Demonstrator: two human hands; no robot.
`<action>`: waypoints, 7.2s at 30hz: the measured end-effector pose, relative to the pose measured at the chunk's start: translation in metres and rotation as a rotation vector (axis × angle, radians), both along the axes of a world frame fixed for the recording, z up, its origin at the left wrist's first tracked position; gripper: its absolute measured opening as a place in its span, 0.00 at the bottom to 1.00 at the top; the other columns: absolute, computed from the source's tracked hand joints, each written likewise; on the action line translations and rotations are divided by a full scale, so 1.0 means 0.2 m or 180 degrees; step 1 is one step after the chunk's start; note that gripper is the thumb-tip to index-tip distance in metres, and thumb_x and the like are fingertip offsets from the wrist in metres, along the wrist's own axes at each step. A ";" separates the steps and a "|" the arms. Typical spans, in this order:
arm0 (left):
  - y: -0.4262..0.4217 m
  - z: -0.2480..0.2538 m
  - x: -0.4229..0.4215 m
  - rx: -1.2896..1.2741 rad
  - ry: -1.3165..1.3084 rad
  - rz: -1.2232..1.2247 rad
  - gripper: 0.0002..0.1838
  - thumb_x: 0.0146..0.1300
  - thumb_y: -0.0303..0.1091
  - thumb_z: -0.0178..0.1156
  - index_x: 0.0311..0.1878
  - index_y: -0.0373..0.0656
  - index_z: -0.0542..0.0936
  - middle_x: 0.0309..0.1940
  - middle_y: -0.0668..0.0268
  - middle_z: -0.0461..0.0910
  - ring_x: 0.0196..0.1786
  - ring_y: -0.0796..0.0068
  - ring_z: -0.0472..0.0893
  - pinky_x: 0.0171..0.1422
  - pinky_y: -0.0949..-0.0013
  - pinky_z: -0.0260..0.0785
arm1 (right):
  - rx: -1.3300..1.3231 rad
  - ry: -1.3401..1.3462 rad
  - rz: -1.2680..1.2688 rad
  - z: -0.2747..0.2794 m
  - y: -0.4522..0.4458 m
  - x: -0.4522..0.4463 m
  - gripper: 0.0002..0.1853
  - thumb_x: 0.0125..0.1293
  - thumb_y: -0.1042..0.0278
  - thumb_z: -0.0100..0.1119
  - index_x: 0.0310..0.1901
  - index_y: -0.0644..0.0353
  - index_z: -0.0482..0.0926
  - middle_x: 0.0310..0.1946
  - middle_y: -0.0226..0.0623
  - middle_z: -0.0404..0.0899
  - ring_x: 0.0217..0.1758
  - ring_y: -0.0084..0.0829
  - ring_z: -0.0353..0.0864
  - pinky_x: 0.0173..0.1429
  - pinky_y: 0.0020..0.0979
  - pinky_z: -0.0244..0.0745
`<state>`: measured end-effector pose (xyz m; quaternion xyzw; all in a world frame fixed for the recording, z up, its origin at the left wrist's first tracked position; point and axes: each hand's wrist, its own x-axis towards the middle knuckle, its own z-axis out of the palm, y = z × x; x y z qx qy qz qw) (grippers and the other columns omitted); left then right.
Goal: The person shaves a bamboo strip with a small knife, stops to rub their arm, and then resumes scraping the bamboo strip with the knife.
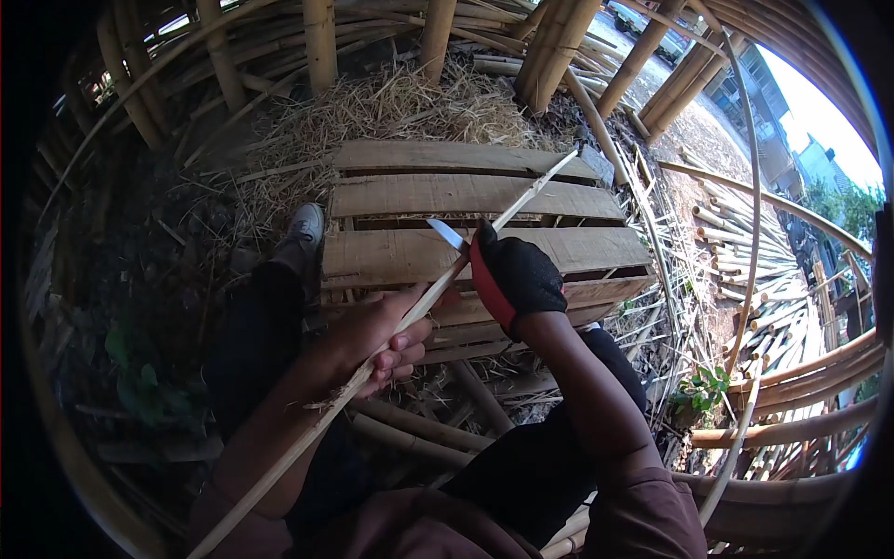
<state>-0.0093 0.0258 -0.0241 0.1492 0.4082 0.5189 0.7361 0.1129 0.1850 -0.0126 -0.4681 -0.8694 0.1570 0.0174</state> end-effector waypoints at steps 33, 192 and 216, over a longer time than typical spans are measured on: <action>-0.06 0.12 0.07 -0.0114 0.0867 -0.0269 0.25 0.80 0.47 0.37 0.66 0.37 0.69 0.11 0.75 0.61 0.08 0.88 0.61 0.10 0.83 0.58 | 0.1170 -0.0544 -0.0543 0.00 0.34 0.16 0.27 0.77 0.53 0.31 0.44 0.62 0.82 0.37 0.51 0.85 0.41 0.52 0.86 0.44 0.50 0.78; -0.09 0.10 0.07 0.0020 0.1665 -0.0314 0.25 0.79 0.47 0.41 0.65 0.35 0.71 0.11 0.74 0.63 0.08 0.88 0.63 0.11 0.82 0.60 | 0.0549 -0.0149 -0.0589 -0.03 0.32 0.14 0.32 0.76 0.47 0.29 0.41 0.61 0.83 0.36 0.53 0.84 0.45 0.55 0.84 0.52 0.50 0.76; -0.08 0.10 0.06 -0.0014 0.1163 -0.0259 0.26 0.80 0.48 0.37 0.66 0.36 0.69 0.11 0.74 0.61 0.08 0.87 0.62 0.11 0.80 0.58 | 0.0808 -0.0265 -0.0135 -0.07 0.21 0.16 0.23 0.77 0.52 0.33 0.49 0.59 0.78 0.30 0.49 0.84 0.37 0.53 0.85 0.40 0.52 0.77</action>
